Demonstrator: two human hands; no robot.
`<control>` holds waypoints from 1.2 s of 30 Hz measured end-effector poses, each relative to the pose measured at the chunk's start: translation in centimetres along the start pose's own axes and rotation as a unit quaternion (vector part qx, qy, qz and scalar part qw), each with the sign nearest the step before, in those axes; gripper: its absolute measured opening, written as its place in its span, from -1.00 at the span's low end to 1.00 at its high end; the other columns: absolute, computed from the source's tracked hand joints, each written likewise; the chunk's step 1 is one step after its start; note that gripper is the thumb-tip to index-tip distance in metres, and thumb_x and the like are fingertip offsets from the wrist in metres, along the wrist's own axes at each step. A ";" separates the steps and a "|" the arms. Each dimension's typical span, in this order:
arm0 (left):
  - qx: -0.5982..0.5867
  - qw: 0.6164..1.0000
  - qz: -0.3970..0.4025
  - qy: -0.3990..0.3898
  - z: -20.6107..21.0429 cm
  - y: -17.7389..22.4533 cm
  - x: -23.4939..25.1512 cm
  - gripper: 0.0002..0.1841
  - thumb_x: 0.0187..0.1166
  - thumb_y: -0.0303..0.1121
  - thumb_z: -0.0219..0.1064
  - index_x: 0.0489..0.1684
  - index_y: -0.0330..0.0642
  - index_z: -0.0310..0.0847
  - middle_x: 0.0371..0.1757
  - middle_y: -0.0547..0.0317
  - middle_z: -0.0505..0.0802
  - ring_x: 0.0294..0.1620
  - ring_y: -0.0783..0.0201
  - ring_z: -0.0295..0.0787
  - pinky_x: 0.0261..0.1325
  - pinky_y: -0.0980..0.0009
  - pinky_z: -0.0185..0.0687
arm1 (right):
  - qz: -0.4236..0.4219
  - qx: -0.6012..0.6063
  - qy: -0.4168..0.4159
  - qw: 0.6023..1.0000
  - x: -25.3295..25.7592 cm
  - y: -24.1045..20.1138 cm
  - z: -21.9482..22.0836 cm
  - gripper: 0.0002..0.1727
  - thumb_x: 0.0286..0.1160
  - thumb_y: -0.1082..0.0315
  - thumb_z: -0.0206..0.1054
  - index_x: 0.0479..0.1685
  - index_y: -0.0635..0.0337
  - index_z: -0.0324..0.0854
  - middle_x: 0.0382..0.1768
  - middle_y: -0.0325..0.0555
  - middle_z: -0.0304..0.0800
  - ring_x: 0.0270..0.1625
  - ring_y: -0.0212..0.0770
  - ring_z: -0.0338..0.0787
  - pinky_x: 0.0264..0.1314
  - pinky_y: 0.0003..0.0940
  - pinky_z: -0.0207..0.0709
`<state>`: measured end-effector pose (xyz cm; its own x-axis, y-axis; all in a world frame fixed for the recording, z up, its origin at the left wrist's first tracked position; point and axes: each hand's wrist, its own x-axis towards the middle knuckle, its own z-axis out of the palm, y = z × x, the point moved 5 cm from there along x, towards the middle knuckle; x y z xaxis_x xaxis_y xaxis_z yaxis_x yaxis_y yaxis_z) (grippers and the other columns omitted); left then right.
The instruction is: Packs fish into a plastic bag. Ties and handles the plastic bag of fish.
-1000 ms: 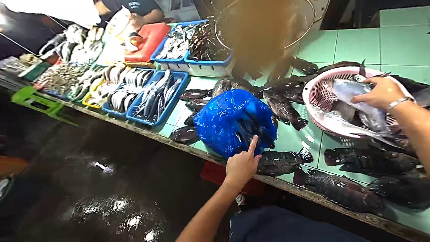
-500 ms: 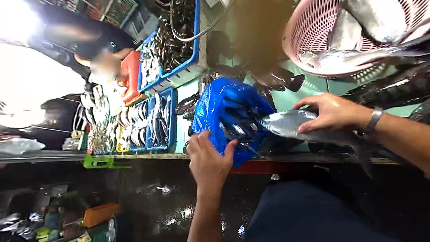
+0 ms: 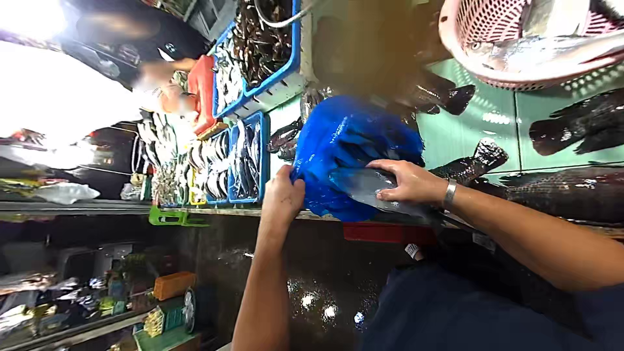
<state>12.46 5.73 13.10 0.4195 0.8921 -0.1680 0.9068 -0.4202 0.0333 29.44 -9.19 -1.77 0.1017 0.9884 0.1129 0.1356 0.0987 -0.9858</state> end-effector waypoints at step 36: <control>0.056 0.885 0.409 0.217 3.4 6.1 -2.7 -0.77 0.31 -0.38 0.49 -0.13 0.19 0.86 0.70 -0.07 0.48 0.73 -0.32 0.21 0.57 -0.44 0.10 | 0.374 -0.467 0.101 0.795 -3.2 5.1 -29.8 -0.11 0.29 0.00 0.63 0.66 0.17 0.42 0.31 0.69 0.58 0.38 0.72 0.55 0.31 0.73 0.29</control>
<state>16.75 0.14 10.44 0.9317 0.2520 0.2615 0.2933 -0.9468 -0.1325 59.19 -15.26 -3.41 0.6422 0.6815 -0.3508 0.6254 -0.7305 -0.2742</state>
